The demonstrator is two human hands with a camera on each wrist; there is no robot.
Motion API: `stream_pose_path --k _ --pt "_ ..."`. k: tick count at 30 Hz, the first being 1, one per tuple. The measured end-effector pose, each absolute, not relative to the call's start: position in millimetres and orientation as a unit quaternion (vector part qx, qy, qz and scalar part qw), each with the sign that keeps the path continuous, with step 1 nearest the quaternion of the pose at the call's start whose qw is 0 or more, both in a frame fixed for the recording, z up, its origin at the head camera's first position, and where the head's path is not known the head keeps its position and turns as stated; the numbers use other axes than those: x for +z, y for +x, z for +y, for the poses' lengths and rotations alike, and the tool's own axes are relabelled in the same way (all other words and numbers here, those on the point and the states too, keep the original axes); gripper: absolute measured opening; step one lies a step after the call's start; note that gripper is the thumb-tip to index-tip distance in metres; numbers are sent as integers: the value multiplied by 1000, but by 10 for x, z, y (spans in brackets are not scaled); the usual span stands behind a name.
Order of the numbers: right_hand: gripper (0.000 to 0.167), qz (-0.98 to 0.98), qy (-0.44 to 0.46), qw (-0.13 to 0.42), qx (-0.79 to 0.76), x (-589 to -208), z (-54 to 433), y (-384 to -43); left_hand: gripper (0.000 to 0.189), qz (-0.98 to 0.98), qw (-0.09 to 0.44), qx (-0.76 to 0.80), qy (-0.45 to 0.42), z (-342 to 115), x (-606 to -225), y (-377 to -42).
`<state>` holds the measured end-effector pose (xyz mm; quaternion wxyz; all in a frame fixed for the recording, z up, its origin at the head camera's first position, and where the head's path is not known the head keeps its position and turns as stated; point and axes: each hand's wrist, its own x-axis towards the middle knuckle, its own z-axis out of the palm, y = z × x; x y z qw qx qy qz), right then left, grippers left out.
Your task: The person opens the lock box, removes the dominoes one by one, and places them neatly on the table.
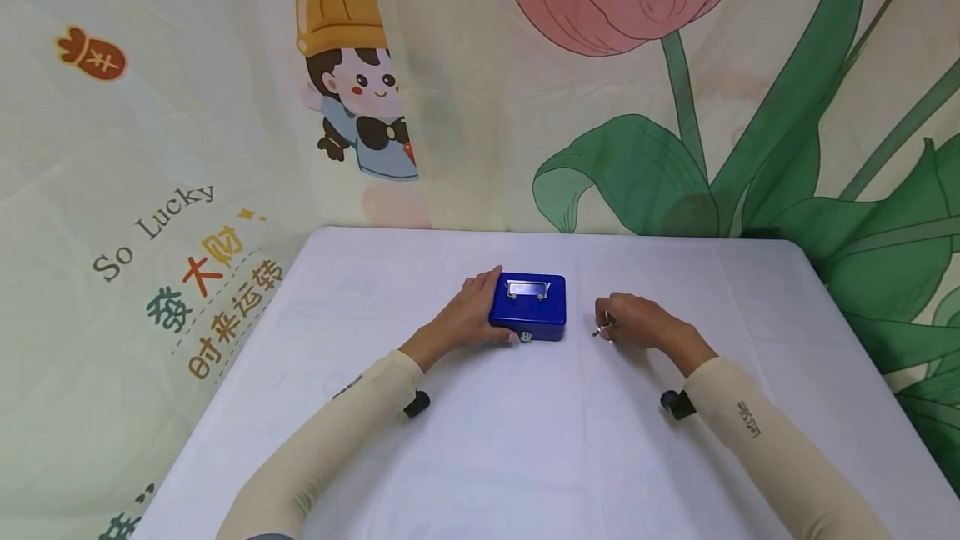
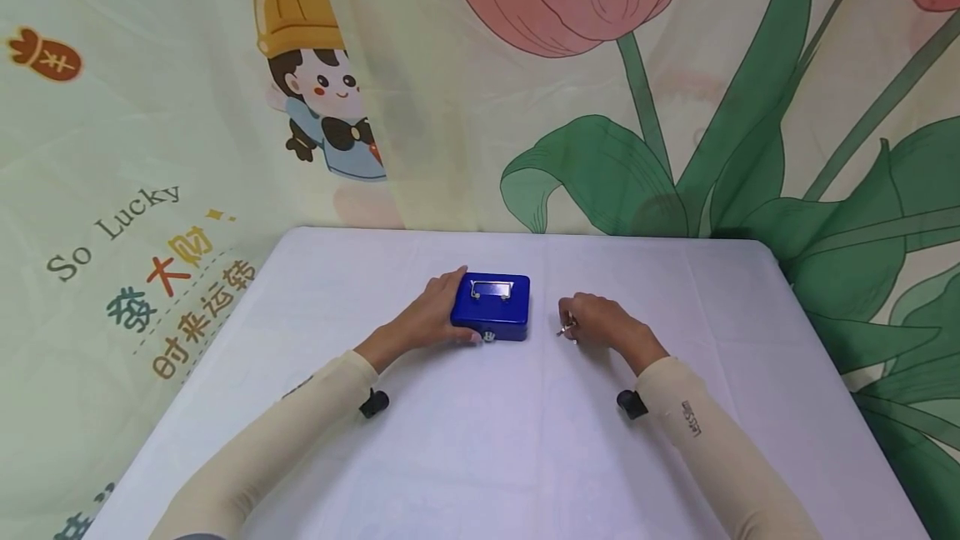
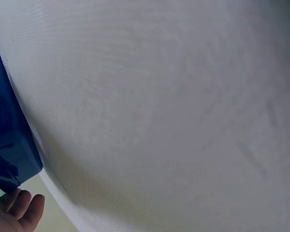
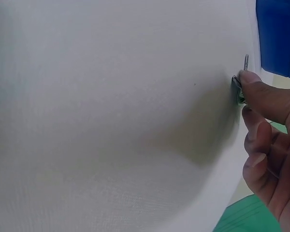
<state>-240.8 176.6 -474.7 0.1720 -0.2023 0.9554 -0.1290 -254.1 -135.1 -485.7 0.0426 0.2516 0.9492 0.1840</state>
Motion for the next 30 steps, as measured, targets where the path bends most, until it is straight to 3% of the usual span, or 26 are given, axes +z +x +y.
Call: stream_pose_path --k 15,23,30 --pt "14 945 -204 208 -149 -4682 1824 -2422 126 953 44 178 242 -1305 -4863 -2574" --pt "23 932 -244 203 -174 -4663 1898 -2426 126 955 49 173 237 -1295 -4869 -2575" --pt "28 902 -263 236 -249 -4649 1912 -2412 125 954 48 177 236 -1289 -4883 -2587"
